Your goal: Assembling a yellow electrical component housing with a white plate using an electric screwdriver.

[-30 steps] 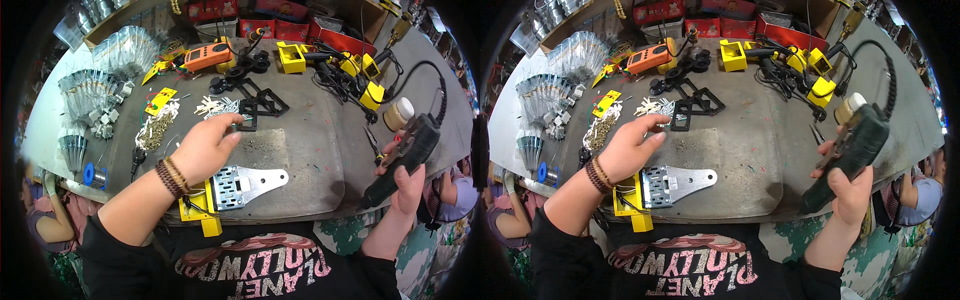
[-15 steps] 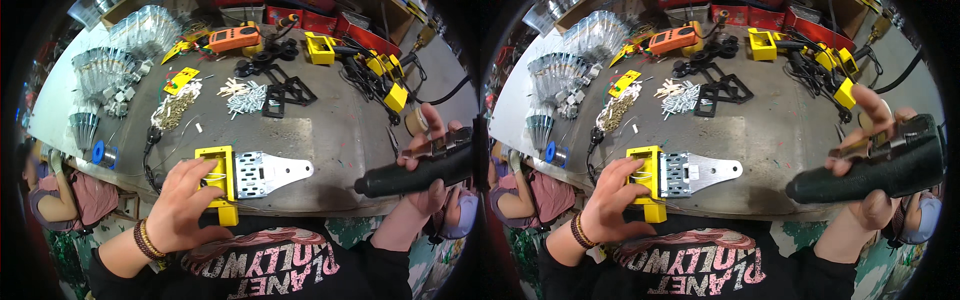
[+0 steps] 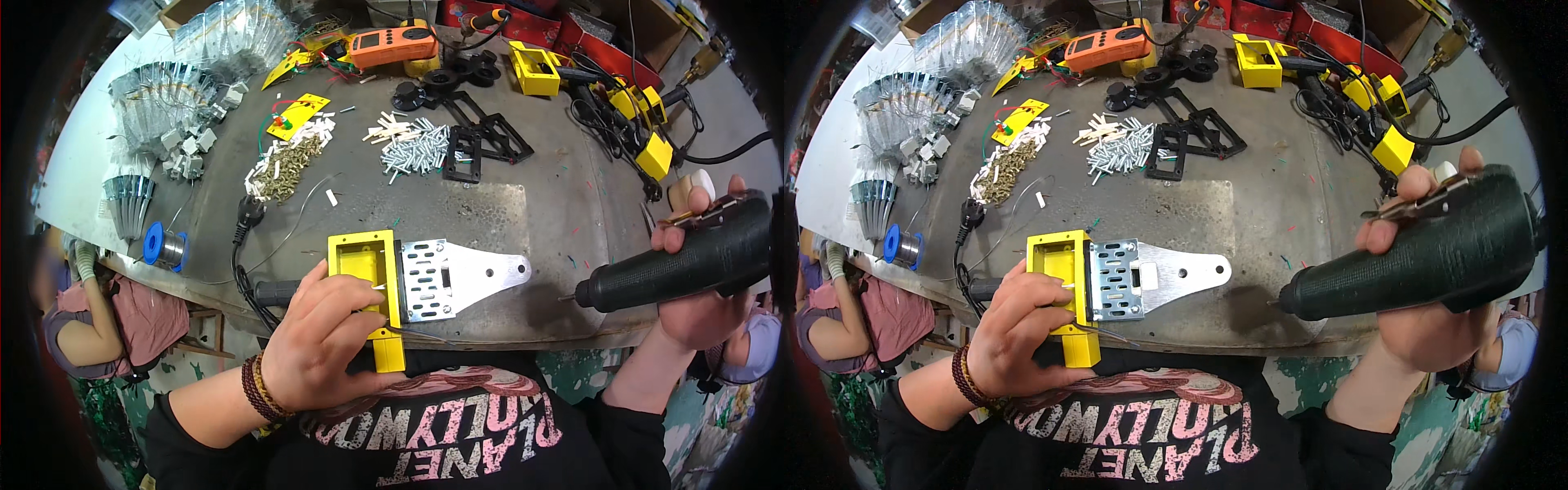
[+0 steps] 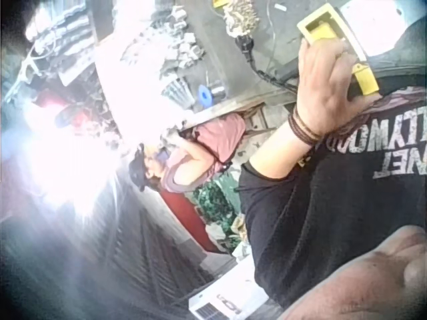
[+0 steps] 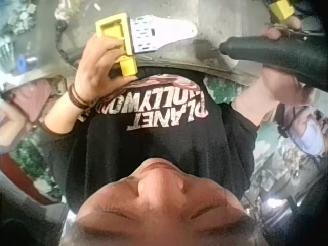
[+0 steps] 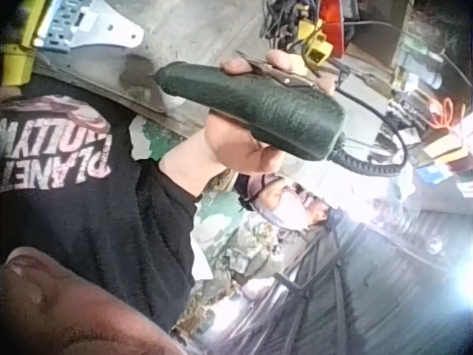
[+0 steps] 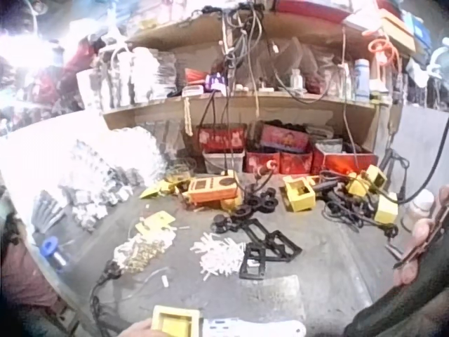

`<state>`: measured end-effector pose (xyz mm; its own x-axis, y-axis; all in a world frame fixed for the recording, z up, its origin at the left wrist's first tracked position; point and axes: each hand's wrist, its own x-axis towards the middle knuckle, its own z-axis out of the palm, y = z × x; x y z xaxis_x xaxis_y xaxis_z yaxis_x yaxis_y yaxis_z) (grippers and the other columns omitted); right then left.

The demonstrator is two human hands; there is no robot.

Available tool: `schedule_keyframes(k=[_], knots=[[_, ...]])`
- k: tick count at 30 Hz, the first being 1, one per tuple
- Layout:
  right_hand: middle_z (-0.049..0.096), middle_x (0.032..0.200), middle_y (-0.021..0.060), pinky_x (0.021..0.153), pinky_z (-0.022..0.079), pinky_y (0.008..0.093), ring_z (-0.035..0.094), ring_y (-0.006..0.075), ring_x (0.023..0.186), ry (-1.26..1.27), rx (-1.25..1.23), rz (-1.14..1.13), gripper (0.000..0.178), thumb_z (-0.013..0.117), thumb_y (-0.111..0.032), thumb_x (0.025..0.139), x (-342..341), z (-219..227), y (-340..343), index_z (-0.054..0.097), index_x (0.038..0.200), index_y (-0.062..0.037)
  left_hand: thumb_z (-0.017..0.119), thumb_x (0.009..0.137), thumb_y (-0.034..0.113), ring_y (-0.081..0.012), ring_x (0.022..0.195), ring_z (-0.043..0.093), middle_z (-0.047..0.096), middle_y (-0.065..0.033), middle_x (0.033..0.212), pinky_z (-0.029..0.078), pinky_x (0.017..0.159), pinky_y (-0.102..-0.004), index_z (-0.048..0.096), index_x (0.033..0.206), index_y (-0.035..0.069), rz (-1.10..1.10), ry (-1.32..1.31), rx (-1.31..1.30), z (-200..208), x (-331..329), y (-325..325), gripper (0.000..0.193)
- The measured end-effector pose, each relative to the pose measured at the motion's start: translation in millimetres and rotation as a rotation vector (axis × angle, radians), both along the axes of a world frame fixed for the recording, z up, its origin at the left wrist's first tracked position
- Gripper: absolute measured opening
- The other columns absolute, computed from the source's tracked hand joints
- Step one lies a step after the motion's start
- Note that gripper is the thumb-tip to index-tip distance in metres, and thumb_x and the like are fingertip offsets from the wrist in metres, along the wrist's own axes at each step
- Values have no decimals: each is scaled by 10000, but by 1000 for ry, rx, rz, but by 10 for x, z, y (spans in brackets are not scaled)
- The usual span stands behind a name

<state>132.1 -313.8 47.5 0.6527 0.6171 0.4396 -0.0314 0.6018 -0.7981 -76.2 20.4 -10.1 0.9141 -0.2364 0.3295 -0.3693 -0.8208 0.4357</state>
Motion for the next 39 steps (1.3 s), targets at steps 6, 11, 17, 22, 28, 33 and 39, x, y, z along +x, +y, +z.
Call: schedule_keyframes(k=[6,11,17,22,28,33,39], knots=[[445,1361,182,940,377,432,564,285,1037,-75,68,-140,931,744,-274,837,-3,-166,-50,200,1571,-90,889,606,287,-318,1015,606,594,-108,1017,414,1013,-604,637,1045,33,17,-37,19,-57,19,-18,566],[522,1194,160,847,425,359,598,242,951,-126,26,-283,983,810,-300,803,-54,-216,-66,226,1552,-47,874,568,282,-292,983,608,580,-90,989,415,1007,-597,661,1037,28,20,-106,45,-184,-20,-2,574],[597,1123,115,1098,438,532,632,184,967,26,-213,-110,479,793,-319,865,-51,-226,-89,434,1115,-125,851,571,312,-274,933,612,574,-80,953,424,971,-574,670,1022,20,39,-127,69,-204,-16,-13,567],[633,1238,21,1139,323,594,612,150,1043,682,261,64,423,757,-290,891,-264,-647,189,568,1256,-186,831,592,342,-263,895,620,577,-75,928,412,975,-571,660,966,20,33,-150,90,-201,20,-32,522],[620,1288,62,1167,292,606,618,166,1080,929,346,-35,369,780,-248,871,-396,-1019,628,625,1203,-204,850,644,497,-244,858,627,579,-54,871,385,1006,-563,653,925,31,55,-106,73,-166,40,-61,579],[617,1296,68,1153,317,620,628,169,1065,962,353,-49,366,790,-268,864,-409,-1031,739,640,1195,-219,842,676,540,-224,826,615,575,-43,847,375,1017,-558,664,910,31,95,-132,119,-228,22,-79,588],[621,1275,63,1149,322,628,629,170,1061,957,315,-39,374,802,-266,852,-448,-1020,782,649,1190,-222,843,683,524,-220,821,612,592,-47,842,372,1015,-565,667,897,28,102,-137,128,-258,14,-84,568]])
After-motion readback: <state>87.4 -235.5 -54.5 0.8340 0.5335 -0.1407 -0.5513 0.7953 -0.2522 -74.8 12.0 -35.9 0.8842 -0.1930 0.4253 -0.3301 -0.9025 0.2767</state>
